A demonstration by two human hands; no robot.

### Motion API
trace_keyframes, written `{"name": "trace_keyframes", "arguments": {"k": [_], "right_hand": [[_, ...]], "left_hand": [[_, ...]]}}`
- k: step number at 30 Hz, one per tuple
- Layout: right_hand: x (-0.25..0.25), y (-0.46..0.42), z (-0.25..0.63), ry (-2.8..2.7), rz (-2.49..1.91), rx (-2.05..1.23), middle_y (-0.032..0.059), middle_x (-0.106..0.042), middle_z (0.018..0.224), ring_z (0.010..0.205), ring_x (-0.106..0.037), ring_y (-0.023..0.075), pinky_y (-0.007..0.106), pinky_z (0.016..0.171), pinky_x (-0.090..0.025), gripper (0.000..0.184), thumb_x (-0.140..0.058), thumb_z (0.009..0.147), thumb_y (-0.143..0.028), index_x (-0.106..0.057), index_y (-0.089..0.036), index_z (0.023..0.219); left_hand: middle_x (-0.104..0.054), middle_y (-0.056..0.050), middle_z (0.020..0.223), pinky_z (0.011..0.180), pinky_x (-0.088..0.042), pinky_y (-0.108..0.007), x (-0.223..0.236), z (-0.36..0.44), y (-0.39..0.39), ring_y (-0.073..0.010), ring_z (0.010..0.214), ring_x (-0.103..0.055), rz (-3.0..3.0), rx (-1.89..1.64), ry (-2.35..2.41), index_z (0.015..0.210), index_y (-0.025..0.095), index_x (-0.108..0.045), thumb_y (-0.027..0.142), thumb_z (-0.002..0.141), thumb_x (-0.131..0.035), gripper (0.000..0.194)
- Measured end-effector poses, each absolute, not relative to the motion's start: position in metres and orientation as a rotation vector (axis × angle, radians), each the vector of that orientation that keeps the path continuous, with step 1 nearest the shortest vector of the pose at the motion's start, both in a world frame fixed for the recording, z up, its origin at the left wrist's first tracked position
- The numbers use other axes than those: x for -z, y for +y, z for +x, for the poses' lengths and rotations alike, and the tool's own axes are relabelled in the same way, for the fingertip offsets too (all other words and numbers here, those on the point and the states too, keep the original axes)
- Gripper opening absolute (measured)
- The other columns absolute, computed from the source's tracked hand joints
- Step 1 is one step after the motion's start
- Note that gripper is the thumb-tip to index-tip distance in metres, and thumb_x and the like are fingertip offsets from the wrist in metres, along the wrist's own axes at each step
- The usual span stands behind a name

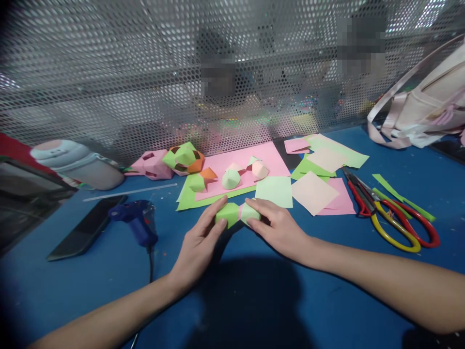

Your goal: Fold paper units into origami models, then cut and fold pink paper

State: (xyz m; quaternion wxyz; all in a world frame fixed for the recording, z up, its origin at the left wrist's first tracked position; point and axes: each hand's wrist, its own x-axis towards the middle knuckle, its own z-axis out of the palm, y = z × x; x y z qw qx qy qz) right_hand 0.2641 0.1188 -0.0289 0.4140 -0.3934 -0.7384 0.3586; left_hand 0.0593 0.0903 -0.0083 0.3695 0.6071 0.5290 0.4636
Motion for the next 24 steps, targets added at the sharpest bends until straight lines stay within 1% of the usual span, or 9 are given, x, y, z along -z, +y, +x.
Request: {"name": "trace_keyframes", "arguments": {"k": [3, 6, 7, 9, 12, 14, 19, 21, 24], "right_hand": [[0.033, 0.121, 0.267, -1.924, -0.979, -0.786, 0.0075, -0.063, 0.136, 0.128, -0.058, 0.0232, 0.046, 0.112, -0.045, 0.045, -0.061, 0.094, -0.031, -0.058, -0.027, 0.138], [0.036, 0.123, 0.270, -1.977, -0.966, -0.642, 0.0095, -0.061, 0.138, 0.132, -0.055, 0.0237, 0.046, 0.114, -0.043, 0.045, -0.060, 0.094, -0.029, -0.057, -0.025, 0.139], [0.037, 0.124, 0.271, -1.988, -0.963, -0.605, 0.0100, -0.060, 0.139, 0.133, -0.054, 0.0235, 0.046, 0.114, -0.043, 0.045, -0.060, 0.094, -0.028, -0.057, -0.024, 0.139], [0.038, 0.126, 0.273, -2.004, -0.959, -0.564, 0.0105, -0.059, 0.140, 0.134, -0.052, 0.0228, 0.045, 0.115, -0.043, 0.044, -0.058, 0.095, -0.027, -0.057, -0.023, 0.139], [0.036, 0.126, 0.275, -2.024, -0.949, -0.564, 0.0109, -0.057, 0.142, 0.136, -0.051, 0.0220, 0.045, 0.115, -0.043, 0.043, -0.055, 0.098, -0.028, -0.056, -0.023, 0.140], [0.035, 0.125, 0.276, -2.033, -0.937, -0.575, 0.0117, -0.057, 0.142, 0.135, -0.051, 0.0221, 0.046, 0.114, -0.043, 0.041, -0.054, 0.098, -0.029, -0.057, -0.023, 0.139], [0.033, 0.124, 0.276, -2.024, -0.922, -0.591, 0.0125, -0.058, 0.141, 0.133, -0.053, 0.0226, 0.047, 0.112, -0.045, 0.039, -0.054, 0.098, -0.028, -0.059, -0.022, 0.136], [0.033, 0.123, 0.275, -2.028, -0.914, -0.602, 0.0130, -0.059, 0.140, 0.134, -0.053, 0.0229, 0.047, 0.112, -0.045, 0.039, -0.054, 0.098, -0.028, -0.059, -0.021, 0.136], [0.033, 0.121, 0.272, -2.040, -0.907, -0.626, 0.0131, -0.059, 0.140, 0.136, -0.051, 0.0233, 0.046, 0.112, -0.045, 0.041, -0.052, 0.099, -0.029, -0.058, -0.020, 0.138]], "left_hand": [[-0.054, -0.006, 0.146, 0.117, -0.033, -0.038, 0.012, 0.058, 0.091, -0.0261, 0.138, -0.047, 1.448, -1.193, 1.333, 0.137, 0.026, -0.058, 0.039, 0.088, -0.067, 0.051], [-0.057, -0.009, 0.142, 0.109, -0.042, -0.042, 0.017, 0.057, 0.093, -0.0290, 0.129, -0.054, 1.251, -1.186, 1.215, 0.135, 0.023, -0.059, 0.042, 0.088, -0.067, 0.052], [-0.058, -0.009, 0.139, 0.106, -0.045, -0.042, 0.019, 0.057, 0.095, -0.0286, 0.124, -0.056, 1.167, -1.191, 1.171, 0.133, 0.023, -0.060, 0.042, 0.087, -0.067, 0.050], [-0.061, -0.007, 0.133, 0.099, -0.048, -0.039, 0.021, 0.059, 0.097, -0.0250, 0.114, -0.060, 1.014, -1.200, 1.085, 0.128, 0.024, -0.062, 0.039, 0.084, -0.072, 0.047], [-0.061, -0.003, 0.125, 0.095, -0.050, -0.033, 0.019, 0.061, 0.100, -0.0203, 0.109, -0.061, 0.874, -1.194, 0.978, 0.124, 0.027, -0.063, 0.030, 0.078, -0.080, 0.050], [-0.061, -0.003, 0.121, 0.093, -0.050, -0.030, 0.016, 0.062, 0.101, -0.0195, 0.108, -0.061, 0.817, -1.187, 0.936, 0.123, 0.026, -0.064, 0.028, 0.077, -0.080, 0.049], [-0.066, -0.003, 0.103, 0.087, -0.050, -0.026, 0.016, 0.060, 0.100, -0.0151, 0.093, -0.063, 0.806, -1.169, 0.901, 0.121, 0.022, -0.066, 0.027, 0.079, -0.080, 0.045], [-0.067, -0.002, 0.101, 0.087, -0.049, -0.026, 0.018, 0.060, 0.099, -0.0144, 0.092, -0.063, 0.824, -1.168, 0.882, 0.123, 0.023, -0.065, 0.028, 0.080, -0.079, 0.045], [-0.066, -0.003, 0.105, 0.088, -0.049, -0.027, 0.020, 0.060, 0.097, -0.0154, 0.096, -0.062, 0.870, -1.167, 0.875, 0.125, 0.024, -0.064, 0.029, 0.080, -0.080, 0.048]]}}
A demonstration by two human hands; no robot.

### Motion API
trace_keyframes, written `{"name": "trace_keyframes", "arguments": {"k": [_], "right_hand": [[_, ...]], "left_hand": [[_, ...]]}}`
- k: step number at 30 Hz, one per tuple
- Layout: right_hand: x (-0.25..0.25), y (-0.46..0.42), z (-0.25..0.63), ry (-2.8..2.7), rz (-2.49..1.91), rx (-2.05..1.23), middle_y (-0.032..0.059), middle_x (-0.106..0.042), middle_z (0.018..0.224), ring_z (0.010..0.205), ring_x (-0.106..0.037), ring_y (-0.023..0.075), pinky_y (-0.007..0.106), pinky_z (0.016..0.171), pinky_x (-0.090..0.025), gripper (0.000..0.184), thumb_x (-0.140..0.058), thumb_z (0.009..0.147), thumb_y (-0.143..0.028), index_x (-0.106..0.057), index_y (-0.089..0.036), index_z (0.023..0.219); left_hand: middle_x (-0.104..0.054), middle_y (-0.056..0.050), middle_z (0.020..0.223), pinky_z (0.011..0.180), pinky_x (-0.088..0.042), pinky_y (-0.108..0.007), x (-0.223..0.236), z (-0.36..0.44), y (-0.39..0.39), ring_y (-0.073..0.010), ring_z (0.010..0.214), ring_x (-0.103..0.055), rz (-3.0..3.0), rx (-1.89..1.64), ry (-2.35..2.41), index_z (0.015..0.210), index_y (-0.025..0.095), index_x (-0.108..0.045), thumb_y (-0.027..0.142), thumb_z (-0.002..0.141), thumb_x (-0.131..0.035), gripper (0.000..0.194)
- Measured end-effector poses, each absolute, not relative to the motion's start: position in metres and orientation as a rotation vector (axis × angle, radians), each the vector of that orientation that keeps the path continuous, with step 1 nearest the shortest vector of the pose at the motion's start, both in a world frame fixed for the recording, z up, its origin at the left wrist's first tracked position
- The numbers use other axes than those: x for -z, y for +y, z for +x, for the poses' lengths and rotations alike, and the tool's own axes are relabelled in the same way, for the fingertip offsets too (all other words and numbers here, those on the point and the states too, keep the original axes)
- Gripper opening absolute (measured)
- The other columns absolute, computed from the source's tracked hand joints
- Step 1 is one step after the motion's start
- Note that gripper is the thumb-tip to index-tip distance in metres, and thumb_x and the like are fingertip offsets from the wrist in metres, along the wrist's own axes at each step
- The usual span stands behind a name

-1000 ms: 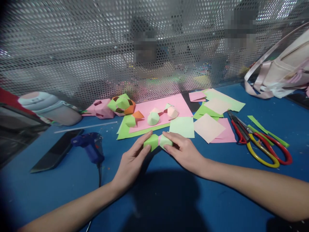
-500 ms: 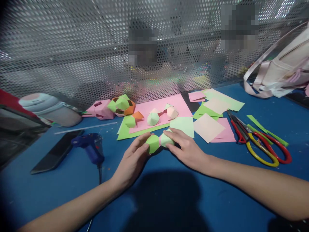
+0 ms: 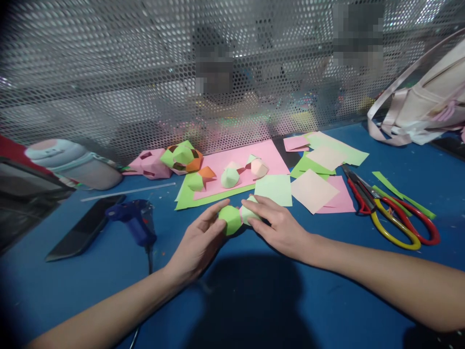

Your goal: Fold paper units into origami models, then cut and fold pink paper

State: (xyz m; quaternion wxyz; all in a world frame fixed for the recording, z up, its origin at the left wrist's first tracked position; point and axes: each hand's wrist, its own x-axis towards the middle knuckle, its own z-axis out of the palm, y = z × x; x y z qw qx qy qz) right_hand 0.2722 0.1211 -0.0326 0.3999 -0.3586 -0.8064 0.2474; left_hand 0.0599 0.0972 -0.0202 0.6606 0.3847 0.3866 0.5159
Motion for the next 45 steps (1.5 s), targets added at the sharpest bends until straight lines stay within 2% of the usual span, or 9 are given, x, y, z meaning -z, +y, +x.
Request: {"name": "trace_keyframes", "arguments": {"k": [6, 9, 12, 17, 24, 33, 37, 41, 45], "right_hand": [[0.026, 0.118, 0.271, -1.935, -0.949, -0.869, 0.0098, -0.058, 0.141, 0.135, -0.050, 0.0244, 0.046, 0.114, -0.041, 0.044, -0.053, 0.098, -0.034, -0.056, -0.023, 0.140], [0.022, 0.117, 0.270, -1.702, -1.030, -1.233, 0.0079, -0.068, 0.121, 0.106, -0.065, 0.0223, 0.044, 0.099, -0.051, 0.048, -0.054, 0.097, -0.043, -0.054, -0.026, 0.141], [0.021, 0.118, 0.267, -1.347, -0.977, -1.560, 0.0036, -0.068, 0.097, 0.076, -0.064, 0.0161, 0.038, 0.080, -0.054, 0.047, -0.059, 0.094, -0.047, -0.057, -0.028, 0.136], [0.024, 0.119, 0.262, -0.980, -0.836, -1.818, 0.0030, -0.063, 0.095, 0.071, -0.061, 0.0133, 0.032, 0.067, -0.050, 0.046, -0.072, 0.087, -0.038, -0.061, -0.023, 0.129], [0.027, 0.121, 0.262, -1.050, -0.847, -1.784, 0.0050, -0.065, 0.104, 0.078, -0.061, 0.0136, 0.032, 0.073, -0.053, 0.048, -0.071, 0.088, -0.039, -0.060, -0.025, 0.132], [0.029, 0.125, 0.268, -1.367, -0.928, -1.658, 0.0064, -0.069, 0.104, 0.074, -0.065, 0.0156, 0.036, 0.075, -0.058, 0.052, -0.059, 0.094, -0.048, -0.052, -0.026, 0.140], [0.024, 0.127, 0.271, -1.553, -1.051, -1.438, 0.0074, -0.071, 0.113, 0.094, -0.068, 0.0206, 0.040, 0.085, -0.058, 0.049, -0.055, 0.095, -0.049, -0.054, -0.025, 0.139], [0.017, 0.124, 0.273, -1.697, -1.090, -1.267, 0.0088, -0.066, 0.130, 0.115, -0.064, 0.0240, 0.042, 0.095, -0.055, 0.047, -0.054, 0.096, -0.047, -0.056, -0.023, 0.136], [0.005, 0.126, 0.279, -1.951, -1.099, -1.039, 0.0103, -0.064, 0.135, 0.122, -0.061, 0.0249, 0.045, 0.103, -0.050, 0.047, -0.045, 0.100, -0.049, -0.057, -0.021, 0.136]], "left_hand": [[-0.067, -0.005, 0.116, 0.092, -0.049, -0.028, 0.018, 0.060, 0.098, -0.0180, 0.103, -0.063, 0.857, -1.164, 0.872, 0.124, 0.023, -0.065, 0.030, 0.082, -0.078, 0.044], [-0.065, -0.006, 0.122, 0.094, -0.049, -0.027, 0.018, 0.060, 0.099, -0.0179, 0.106, -0.062, 0.854, -1.169, 0.852, 0.122, 0.023, -0.067, 0.030, 0.081, -0.078, 0.043], [-0.064, -0.007, 0.124, 0.092, -0.049, -0.027, 0.018, 0.060, 0.100, -0.0180, 0.105, -0.062, 0.865, -1.164, 0.860, 0.122, 0.023, -0.066, 0.030, 0.081, -0.078, 0.044], [-0.067, -0.006, 0.114, 0.089, -0.050, -0.027, 0.016, 0.060, 0.099, -0.0174, 0.101, -0.063, 0.876, -1.149, 0.883, 0.123, 0.022, -0.066, 0.030, 0.081, -0.078, 0.045], [-0.065, -0.006, 0.122, 0.090, -0.050, -0.026, 0.019, 0.060, 0.101, -0.0165, 0.102, -0.063, 0.878, -1.160, 0.879, 0.121, 0.024, -0.068, 0.030, 0.081, -0.078, 0.042], [-0.067, -0.007, 0.120, 0.092, -0.050, -0.030, 0.016, 0.060, 0.101, -0.0182, 0.100, -0.063, 0.879, -1.083, 0.916, 0.125, 0.023, -0.067, 0.032, 0.082, -0.078, 0.045], [-0.065, -0.007, 0.126, 0.091, -0.050, -0.029, 0.017, 0.059, 0.101, -0.0191, 0.105, -0.062, 0.930, -1.063, 0.910, 0.125, 0.025, -0.066, 0.030, 0.079, -0.080, 0.048], [-0.062, -0.008, 0.130, 0.096, -0.048, -0.032, 0.017, 0.057, 0.100, -0.0232, 0.115, -0.059, 1.056, -1.000, 0.872, 0.124, 0.023, -0.065, 0.024, 0.075, -0.082, 0.051], [-0.066, -0.009, 0.116, 0.083, -0.050, -0.030, 0.016, 0.057, 0.099, -0.0208, 0.100, -0.062, 1.074, -0.989, 0.880, 0.117, 0.019, -0.067, 0.025, 0.078, -0.079, 0.041]]}}
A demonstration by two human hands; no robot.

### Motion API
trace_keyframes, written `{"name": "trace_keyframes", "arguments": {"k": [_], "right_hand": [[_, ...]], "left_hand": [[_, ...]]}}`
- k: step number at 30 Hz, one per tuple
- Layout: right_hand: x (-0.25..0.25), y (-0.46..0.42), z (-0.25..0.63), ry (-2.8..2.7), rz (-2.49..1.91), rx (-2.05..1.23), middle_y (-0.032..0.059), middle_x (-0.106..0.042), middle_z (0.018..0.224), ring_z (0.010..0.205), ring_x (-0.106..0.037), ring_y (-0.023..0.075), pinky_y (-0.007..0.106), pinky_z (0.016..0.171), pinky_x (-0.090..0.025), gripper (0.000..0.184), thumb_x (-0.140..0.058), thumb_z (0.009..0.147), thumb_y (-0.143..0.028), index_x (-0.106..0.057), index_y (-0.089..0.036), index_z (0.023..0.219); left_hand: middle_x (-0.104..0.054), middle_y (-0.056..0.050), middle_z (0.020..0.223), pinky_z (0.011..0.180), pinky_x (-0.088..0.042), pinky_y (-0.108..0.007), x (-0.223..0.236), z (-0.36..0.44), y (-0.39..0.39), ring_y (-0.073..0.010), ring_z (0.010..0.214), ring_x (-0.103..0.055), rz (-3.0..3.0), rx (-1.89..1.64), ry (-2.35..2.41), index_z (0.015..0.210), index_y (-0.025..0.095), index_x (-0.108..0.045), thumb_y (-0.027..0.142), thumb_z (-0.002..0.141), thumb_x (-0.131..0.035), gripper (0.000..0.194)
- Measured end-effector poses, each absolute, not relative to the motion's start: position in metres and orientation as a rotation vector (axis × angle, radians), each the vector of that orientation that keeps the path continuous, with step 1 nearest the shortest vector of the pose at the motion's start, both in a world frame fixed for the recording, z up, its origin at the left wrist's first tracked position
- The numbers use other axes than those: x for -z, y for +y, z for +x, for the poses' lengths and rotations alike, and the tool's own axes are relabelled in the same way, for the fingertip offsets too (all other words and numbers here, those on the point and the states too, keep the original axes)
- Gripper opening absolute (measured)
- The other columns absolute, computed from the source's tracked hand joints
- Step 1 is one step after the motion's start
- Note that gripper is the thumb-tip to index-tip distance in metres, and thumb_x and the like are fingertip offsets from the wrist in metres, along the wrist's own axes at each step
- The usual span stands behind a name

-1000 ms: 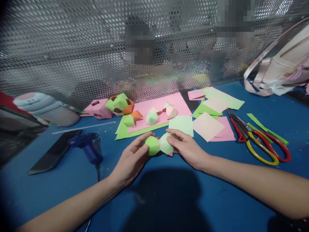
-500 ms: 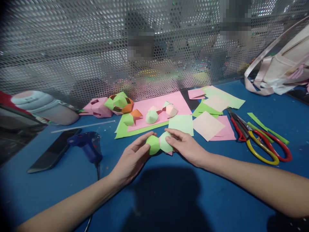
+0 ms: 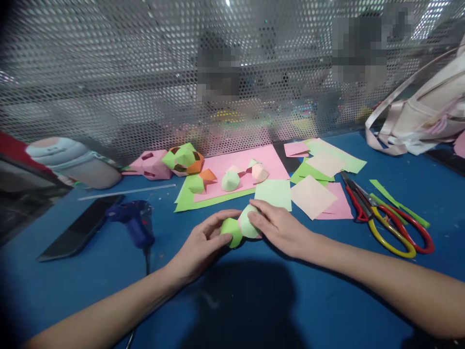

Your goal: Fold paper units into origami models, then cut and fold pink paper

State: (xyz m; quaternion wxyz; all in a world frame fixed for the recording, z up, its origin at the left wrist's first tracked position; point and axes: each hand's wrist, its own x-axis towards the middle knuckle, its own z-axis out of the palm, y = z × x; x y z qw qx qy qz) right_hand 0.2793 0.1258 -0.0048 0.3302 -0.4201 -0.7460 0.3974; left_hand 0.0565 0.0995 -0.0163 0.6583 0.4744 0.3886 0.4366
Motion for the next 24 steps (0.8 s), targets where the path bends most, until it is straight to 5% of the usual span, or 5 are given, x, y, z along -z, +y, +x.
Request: {"name": "trace_keyframes", "arguments": {"k": [9, 14, 18, 24], "right_hand": [[0.009, 0.195, 0.286, -2.662, -0.710, -0.175, 0.0095, -0.068, 0.130, 0.127, -0.055, 0.0263, 0.050, 0.107, -0.040, 0.037, -0.040, 0.103, -0.035, -0.066, -0.019, 0.124], [-0.001, 0.196, 0.301, -2.823, -0.775, 0.017, 0.0081, -0.074, 0.098, 0.093, -0.066, 0.0226, 0.052, 0.104, -0.038, 0.035, -0.037, 0.104, -0.030, -0.071, -0.020, 0.101], [-0.016, 0.185, 0.308, -2.813, -0.990, 0.145, 0.0057, -0.069, 0.075, 0.073, -0.062, 0.0208, 0.052, 0.099, -0.039, 0.037, -0.038, 0.102, -0.025, -0.069, -0.019, 0.081], [-0.013, 0.166, 0.295, -2.648, -1.002, -0.400, 0.0098, -0.070, 0.109, 0.097, -0.066, 0.0236, 0.039, 0.083, -0.052, 0.027, -0.050, 0.098, -0.032, -0.064, -0.020, 0.119]], "left_hand": [[-0.066, -0.006, 0.096, 0.065, -0.047, -0.025, 0.014, 0.055, 0.108, -0.0142, 0.076, -0.060, 0.998, -1.060, 0.877, 0.113, 0.017, -0.068, 0.026, 0.073, -0.081, 0.043], [-0.066, -0.007, 0.100, 0.057, -0.043, -0.023, 0.016, 0.052, 0.114, -0.0117, 0.068, -0.056, 1.003, -1.060, 0.878, 0.109, 0.018, -0.068, 0.027, 0.074, -0.079, 0.038], [-0.059, -0.012, 0.130, 0.070, -0.050, -0.028, 0.011, 0.049, 0.118, -0.0212, 0.095, -0.062, 1.227, -1.067, 1.052, 0.100, 0.019, -0.072, 0.026, 0.073, -0.076, 0.028], [-0.056, -0.008, 0.138, 0.113, -0.033, -0.043, 0.005, 0.047, 0.114, -0.0284, 0.128, -0.051, 1.454, -1.134, 1.220, 0.107, 0.023, -0.071, 0.023, 0.078, -0.065, 0.030]]}}
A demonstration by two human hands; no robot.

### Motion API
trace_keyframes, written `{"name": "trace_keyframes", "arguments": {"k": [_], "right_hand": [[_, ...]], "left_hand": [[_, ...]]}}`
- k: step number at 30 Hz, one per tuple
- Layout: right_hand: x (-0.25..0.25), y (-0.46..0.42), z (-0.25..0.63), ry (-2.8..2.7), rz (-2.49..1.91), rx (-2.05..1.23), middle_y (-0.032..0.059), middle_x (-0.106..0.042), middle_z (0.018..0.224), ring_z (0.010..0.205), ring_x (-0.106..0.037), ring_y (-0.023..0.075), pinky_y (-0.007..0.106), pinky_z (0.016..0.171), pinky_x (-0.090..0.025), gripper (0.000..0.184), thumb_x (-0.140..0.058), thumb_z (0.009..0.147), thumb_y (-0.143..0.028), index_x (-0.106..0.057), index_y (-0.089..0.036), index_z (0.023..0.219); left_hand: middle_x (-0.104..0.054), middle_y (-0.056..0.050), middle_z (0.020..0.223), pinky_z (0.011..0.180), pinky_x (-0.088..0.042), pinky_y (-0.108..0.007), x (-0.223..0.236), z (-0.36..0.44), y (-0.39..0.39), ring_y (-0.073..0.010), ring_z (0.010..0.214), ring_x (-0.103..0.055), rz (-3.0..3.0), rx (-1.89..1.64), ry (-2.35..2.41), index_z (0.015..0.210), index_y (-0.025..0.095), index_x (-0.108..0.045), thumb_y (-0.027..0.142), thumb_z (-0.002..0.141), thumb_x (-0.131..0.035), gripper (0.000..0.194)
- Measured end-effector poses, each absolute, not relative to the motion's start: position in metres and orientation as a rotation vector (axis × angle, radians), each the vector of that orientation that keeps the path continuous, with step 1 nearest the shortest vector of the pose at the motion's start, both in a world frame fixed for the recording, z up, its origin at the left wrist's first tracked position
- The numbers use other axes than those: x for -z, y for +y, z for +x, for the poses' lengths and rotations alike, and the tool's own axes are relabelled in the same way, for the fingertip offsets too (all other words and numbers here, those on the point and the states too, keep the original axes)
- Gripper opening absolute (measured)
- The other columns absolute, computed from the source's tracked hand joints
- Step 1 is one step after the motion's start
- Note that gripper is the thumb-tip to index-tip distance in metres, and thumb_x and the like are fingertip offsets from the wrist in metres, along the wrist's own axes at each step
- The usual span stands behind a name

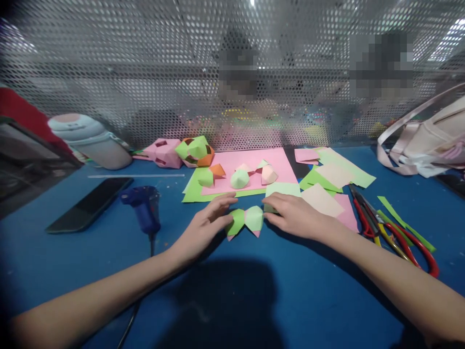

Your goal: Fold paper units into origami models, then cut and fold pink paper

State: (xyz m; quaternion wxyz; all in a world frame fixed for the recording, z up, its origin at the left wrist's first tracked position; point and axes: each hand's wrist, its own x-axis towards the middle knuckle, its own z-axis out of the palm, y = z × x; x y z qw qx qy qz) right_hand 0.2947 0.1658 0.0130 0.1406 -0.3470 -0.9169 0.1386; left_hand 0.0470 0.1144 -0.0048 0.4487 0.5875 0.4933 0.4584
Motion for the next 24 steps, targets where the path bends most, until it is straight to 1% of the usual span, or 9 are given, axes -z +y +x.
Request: {"name": "trace_keyframes", "arguments": {"k": [1, 3, 5, 7, 11, 14, 19, 21, 24], "right_hand": [[-0.011, 0.162, 0.293, -2.630, -0.986, -0.465, 0.0111, -0.068, 0.115, 0.102, -0.065, 0.0246, 0.040, 0.084, -0.053, 0.032, -0.053, 0.096, -0.033, -0.060, -0.020, 0.125], [-0.008, 0.156, 0.291, -2.591, -0.966, -0.546, 0.0130, -0.065, 0.125, 0.109, -0.064, 0.0264, 0.043, 0.090, -0.054, 0.042, -0.058, 0.093, -0.033, -0.055, -0.021, 0.133], [-0.006, 0.153, 0.291, -2.558, -0.951, -0.593, 0.0130, -0.065, 0.127, 0.111, -0.064, 0.0269, 0.045, 0.092, -0.054, 0.046, -0.060, 0.092, -0.032, -0.054, -0.021, 0.136], [-0.003, 0.151, 0.291, -2.527, -0.920, -0.636, 0.0119, -0.065, 0.127, 0.109, -0.065, 0.0256, 0.044, 0.092, -0.055, 0.046, -0.060, 0.092, -0.030, -0.054, -0.023, 0.137], [0.002, 0.149, 0.287, -2.488, -0.825, -0.678, 0.0105, -0.065, 0.126, 0.111, -0.064, 0.0238, 0.044, 0.095, -0.054, 0.041, -0.056, 0.094, -0.023, -0.056, -0.024, 0.135], [0.005, 0.147, 0.282, -2.461, -0.844, -0.682, 0.0112, -0.064, 0.126, 0.114, -0.063, 0.0246, 0.044, 0.096, -0.054, 0.040, -0.058, 0.094, -0.029, -0.056, -0.023, 0.134], [0.013, 0.145, 0.274, -2.509, -0.955, -0.579, 0.0201, -0.048, 0.148, 0.137, -0.047, 0.0340, 0.054, 0.109, -0.044, 0.074, -0.067, 0.086, -0.047, -0.041, -0.014, 0.147], [0.014, 0.148, 0.270, -2.534, -0.964, -0.565, 0.0209, -0.046, 0.150, 0.139, -0.045, 0.0348, 0.055, 0.111, -0.042, 0.077, -0.067, 0.086, -0.048, -0.039, -0.013, 0.148], [0.012, 0.156, 0.265, -2.540, -0.958, -0.589, 0.0184, -0.051, 0.147, 0.134, -0.051, 0.0325, 0.051, 0.108, -0.045, 0.074, -0.067, 0.085, -0.045, -0.042, -0.014, 0.147]], "left_hand": [[-0.057, -0.008, 0.136, 0.114, -0.031, -0.044, 0.006, 0.048, 0.113, -0.0285, 0.129, -0.051, 1.432, -1.143, 1.237, 0.109, 0.023, -0.070, 0.020, 0.076, -0.064, 0.033], [-0.059, -0.009, 0.133, 0.113, -0.034, -0.044, 0.009, 0.049, 0.110, -0.0293, 0.128, -0.053, 1.377, -1.141, 1.260, 0.113, 0.022, -0.068, 0.014, 0.071, -0.063, 0.043], [-0.059, -0.010, 0.134, 0.111, -0.037, -0.044, 0.014, 0.049, 0.108, -0.0298, 0.127, -0.053, 1.336, -1.127, 1.273, 0.118, 0.021, -0.065, 0.009, 0.066, -0.060, 0.054], [-0.060, -0.011, 0.135, 0.107, -0.041, -0.044, 0.017, 0.049, 0.106, -0.0299, 0.126, -0.055, 1.319, -1.107, 1.275, 0.123, 0.020, -0.063, 0.008, 0.066, -0.059, 0.058], [-0.066, -0.009, 0.126, 0.106, -0.042, -0.046, 0.019, 0.046, 0.103, -0.0302, 0.118, -0.060, 1.392, -1.034, 1.301, 0.126, 0.021, -0.063, 0.010, 0.072, -0.057, 0.055], [-0.068, -0.009, 0.124, 0.112, -0.037, -0.047, 0.017, 0.046, 0.103, -0.0307, 0.123, -0.057, 1.468, -1.039, 1.282, 0.125, 0.021, -0.064, 0.010, 0.074, -0.056, 0.052], [-0.058, -0.009, 0.141, 0.117, -0.031, -0.046, 0.013, 0.045, 0.106, -0.0317, 0.134, -0.050, 1.675, -0.963, 1.245, 0.132, 0.022, -0.060, 0.010, 0.069, -0.064, 0.064], [-0.054, -0.011, 0.145, 0.117, -0.030, -0.046, 0.012, 0.043, 0.110, -0.0332, 0.137, -0.047, 1.774, -0.894, 1.227, 0.133, 0.022, -0.060, 0.012, 0.068, -0.068, 0.066], [-0.057, -0.013, 0.141, 0.115, -0.034, -0.046, 0.012, 0.040, 0.118, -0.0343, 0.132, -0.051, 1.923, -0.820, 1.162, 0.131, 0.020, -0.062, 0.012, 0.069, -0.070, 0.063]]}}
